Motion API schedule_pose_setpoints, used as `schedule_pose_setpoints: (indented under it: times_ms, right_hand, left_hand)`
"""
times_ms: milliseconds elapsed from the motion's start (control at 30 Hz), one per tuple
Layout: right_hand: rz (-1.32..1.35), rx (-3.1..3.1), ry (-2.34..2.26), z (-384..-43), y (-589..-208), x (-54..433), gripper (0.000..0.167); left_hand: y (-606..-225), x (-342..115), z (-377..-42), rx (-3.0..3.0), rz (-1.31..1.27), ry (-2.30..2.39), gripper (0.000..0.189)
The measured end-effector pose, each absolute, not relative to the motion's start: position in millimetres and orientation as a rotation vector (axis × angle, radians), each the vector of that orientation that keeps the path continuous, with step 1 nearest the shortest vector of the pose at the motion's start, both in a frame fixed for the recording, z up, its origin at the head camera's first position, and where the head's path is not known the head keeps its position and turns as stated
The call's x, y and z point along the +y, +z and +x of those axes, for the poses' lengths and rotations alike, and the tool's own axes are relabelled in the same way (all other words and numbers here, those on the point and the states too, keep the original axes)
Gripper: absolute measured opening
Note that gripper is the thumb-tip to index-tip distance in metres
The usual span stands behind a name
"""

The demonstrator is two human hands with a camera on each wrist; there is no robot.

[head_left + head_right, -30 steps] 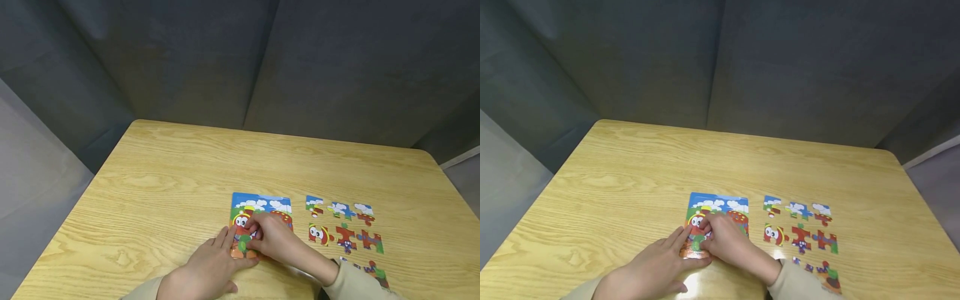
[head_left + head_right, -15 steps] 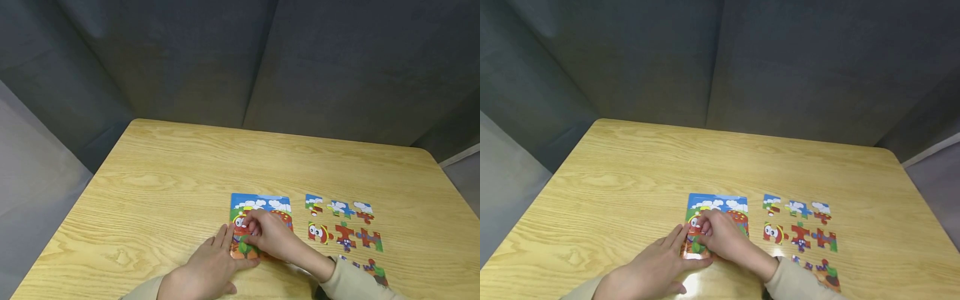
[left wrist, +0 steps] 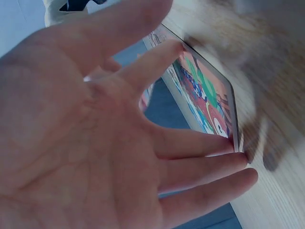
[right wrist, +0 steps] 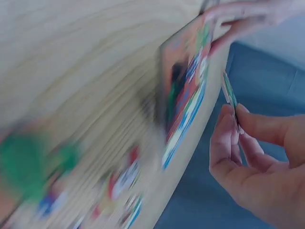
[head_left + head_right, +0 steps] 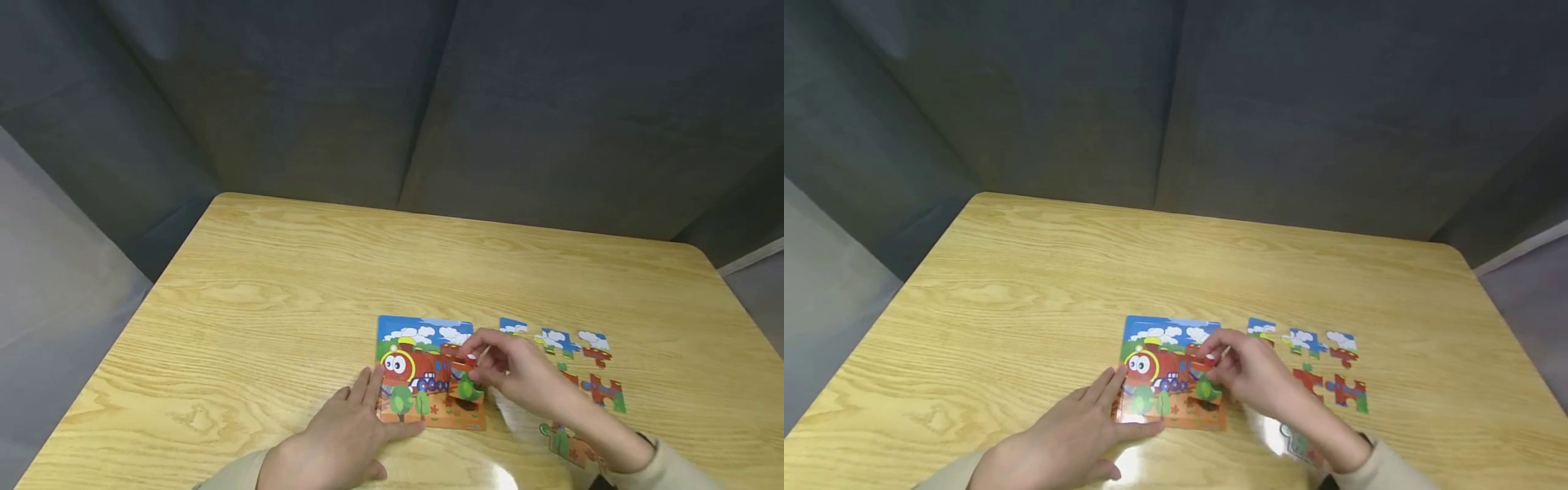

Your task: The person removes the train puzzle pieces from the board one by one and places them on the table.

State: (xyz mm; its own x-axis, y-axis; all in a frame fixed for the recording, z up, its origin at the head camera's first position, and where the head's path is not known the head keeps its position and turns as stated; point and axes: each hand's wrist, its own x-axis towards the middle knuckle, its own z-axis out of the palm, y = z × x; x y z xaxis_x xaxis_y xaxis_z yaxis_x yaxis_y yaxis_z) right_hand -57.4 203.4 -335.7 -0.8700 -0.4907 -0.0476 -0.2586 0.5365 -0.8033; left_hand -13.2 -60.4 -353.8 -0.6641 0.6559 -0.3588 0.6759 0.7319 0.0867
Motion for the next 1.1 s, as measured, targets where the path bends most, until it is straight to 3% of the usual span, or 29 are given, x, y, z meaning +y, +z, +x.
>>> schedule_pose_setpoints:
  times_ms: [367, 767, 1100]
  right_hand:
    - [-0.59, 2.55, -1.131, -33, -356, 260, 0.022]
    - [-0.768, 2.891, -0.924, -16, -380, 260, 0.034]
    - [-0.674, 2.934, -0.785, -14, -377, 253, 0.039]
  left_hand:
    - [-354, -67, -13, 2.59, 1.012, -0.017, 0.07]
    - [-356, -65, -13, 2.587, 1.043, -0.064, 0.071]
    - [-355, -66, -14, 2.583, 1.036, -0.058, 0.07]
